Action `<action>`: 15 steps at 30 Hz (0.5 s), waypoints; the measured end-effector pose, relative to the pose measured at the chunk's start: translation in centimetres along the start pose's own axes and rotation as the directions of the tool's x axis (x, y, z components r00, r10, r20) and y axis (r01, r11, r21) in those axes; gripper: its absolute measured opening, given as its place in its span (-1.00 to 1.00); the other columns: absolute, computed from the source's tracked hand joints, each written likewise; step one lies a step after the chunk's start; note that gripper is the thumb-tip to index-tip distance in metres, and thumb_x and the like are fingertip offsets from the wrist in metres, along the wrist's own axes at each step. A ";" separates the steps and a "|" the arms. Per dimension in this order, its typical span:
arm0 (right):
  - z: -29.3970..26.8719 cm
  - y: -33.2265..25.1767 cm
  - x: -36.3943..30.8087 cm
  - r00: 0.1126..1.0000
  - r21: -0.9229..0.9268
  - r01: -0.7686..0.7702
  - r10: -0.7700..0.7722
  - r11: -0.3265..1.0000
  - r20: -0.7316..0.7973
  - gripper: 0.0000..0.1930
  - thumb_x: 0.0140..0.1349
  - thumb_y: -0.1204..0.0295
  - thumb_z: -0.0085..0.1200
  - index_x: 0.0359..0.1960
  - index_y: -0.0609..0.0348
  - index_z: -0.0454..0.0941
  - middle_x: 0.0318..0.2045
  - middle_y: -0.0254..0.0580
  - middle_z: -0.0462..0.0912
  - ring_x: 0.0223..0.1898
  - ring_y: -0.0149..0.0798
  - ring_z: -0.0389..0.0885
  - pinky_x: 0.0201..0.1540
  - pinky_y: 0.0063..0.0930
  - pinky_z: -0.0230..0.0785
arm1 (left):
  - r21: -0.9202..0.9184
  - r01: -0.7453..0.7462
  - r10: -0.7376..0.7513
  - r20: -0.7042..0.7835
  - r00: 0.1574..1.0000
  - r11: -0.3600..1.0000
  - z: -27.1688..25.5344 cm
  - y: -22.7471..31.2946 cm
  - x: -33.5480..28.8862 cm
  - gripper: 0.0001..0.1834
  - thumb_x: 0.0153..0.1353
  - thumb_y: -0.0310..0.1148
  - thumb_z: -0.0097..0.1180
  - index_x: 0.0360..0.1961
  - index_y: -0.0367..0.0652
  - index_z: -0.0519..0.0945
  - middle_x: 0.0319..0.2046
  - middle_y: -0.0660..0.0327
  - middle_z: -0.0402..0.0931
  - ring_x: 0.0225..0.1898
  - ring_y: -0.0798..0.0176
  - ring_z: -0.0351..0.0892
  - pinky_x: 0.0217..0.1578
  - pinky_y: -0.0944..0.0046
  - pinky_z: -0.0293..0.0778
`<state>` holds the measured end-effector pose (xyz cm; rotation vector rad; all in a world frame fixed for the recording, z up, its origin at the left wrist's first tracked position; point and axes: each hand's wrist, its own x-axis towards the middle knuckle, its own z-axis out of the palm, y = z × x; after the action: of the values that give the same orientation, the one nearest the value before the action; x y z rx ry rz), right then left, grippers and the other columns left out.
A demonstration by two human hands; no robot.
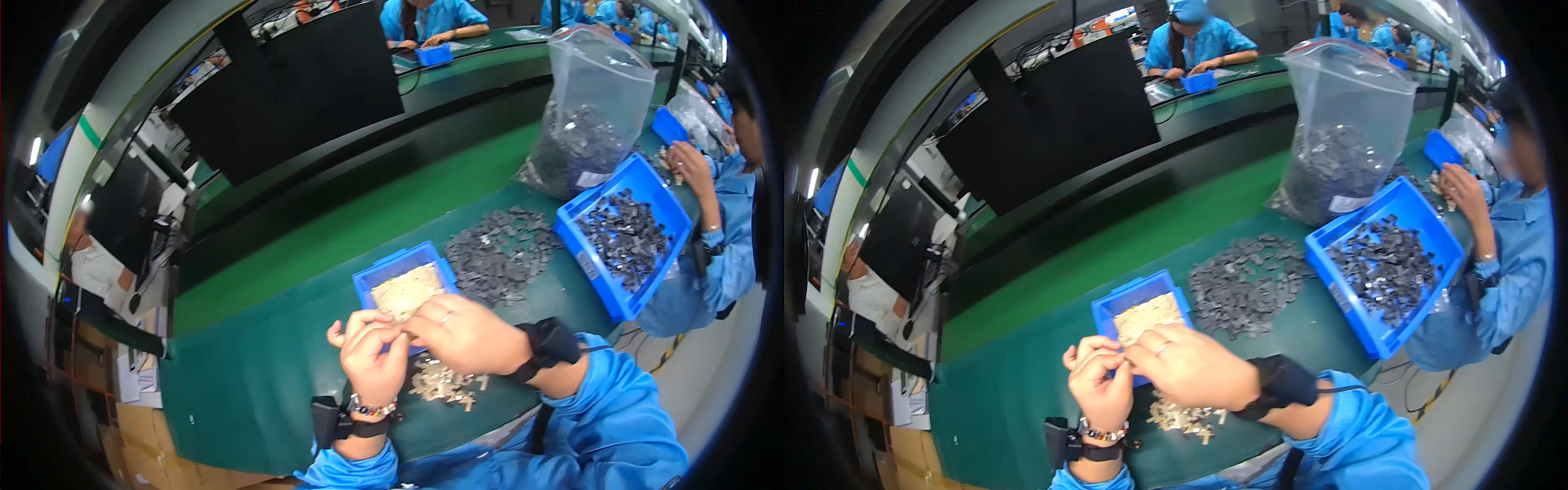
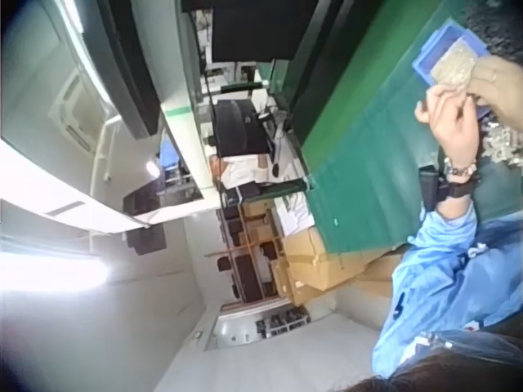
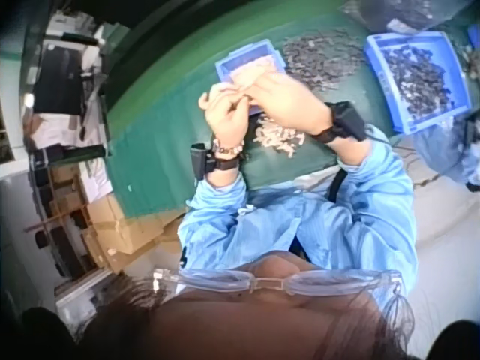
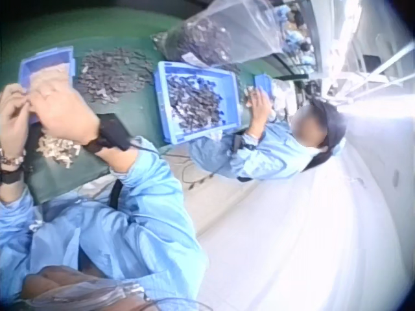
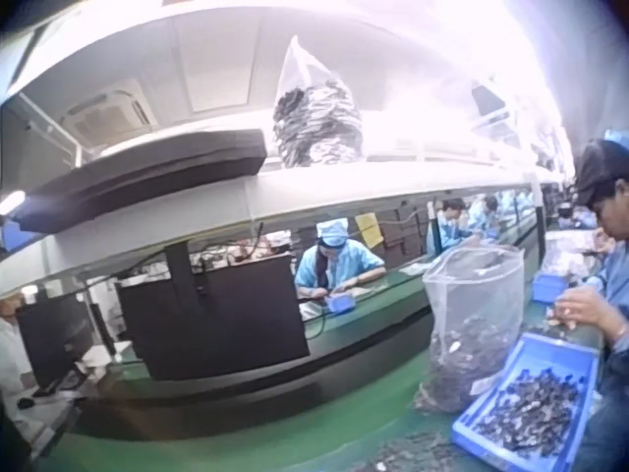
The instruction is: Sorting small plastic or rubber components into separate bins based on type on an assembly line table.
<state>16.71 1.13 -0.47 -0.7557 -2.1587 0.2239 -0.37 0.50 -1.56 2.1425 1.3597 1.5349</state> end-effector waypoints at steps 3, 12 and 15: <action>1.0 0.1 0.2 0.999 0.013 0.011 -0.010 1.000 -0.031 -0.78 0.10 0.47 0.07 -0.22 0.27 0.46 -0.32 -0.03 0.56 -0.18 0.02 0.57 -0.09 -0.20 0.43 | 0.085 -0.054 0.052 0.028 0.998 0.995 -0.3 0.1 -0.1 -0.86 -0.18 -0.55 0.28 -0.65 -0.13 0.54 -0.51 0.21 0.57 -0.23 0.21 0.60 0.16 0.08 0.06; -5.9 5.9 0.4 0.745 0.781 0.511 0.638 -0.360 -0.193 -0.45 0.49 0.07 -0.36 -0.70 0.03 0.23 -0.72 -0.36 0.21 -0.64 -0.41 0.14 -0.50 -0.46 0.04 | 0.048 -0.071 0.069 0.052 0.996 0.996 -0.7 -0.2 0.0 -0.94 -0.03 -0.44 0.29 -0.56 -0.09 0.63 -0.54 0.34 0.60 -0.14 0.18 0.54 0.20 0.05 -0.06; -8.9 9.0 -2.5 0.697 0.531 0.691 0.647 -0.490 -0.310 -0.42 0.51 0.04 -0.42 -0.73 -0.02 0.22 -0.81 -0.46 0.10 -0.74 -0.45 0.01 -0.55 -0.51 -0.09 | 0.036 -0.051 0.050 0.037 0.998 0.998 -0.4 -0.1 0.1 -0.92 0.04 -0.44 0.25 -0.57 -0.08 0.63 -0.54 0.35 0.60 -0.13 0.19 0.52 0.19 0.05 -0.06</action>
<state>28.66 6.03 0.11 0.5533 -0.1150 1.4051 -0.77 0.50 -1.39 2.2318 1.3429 1.4931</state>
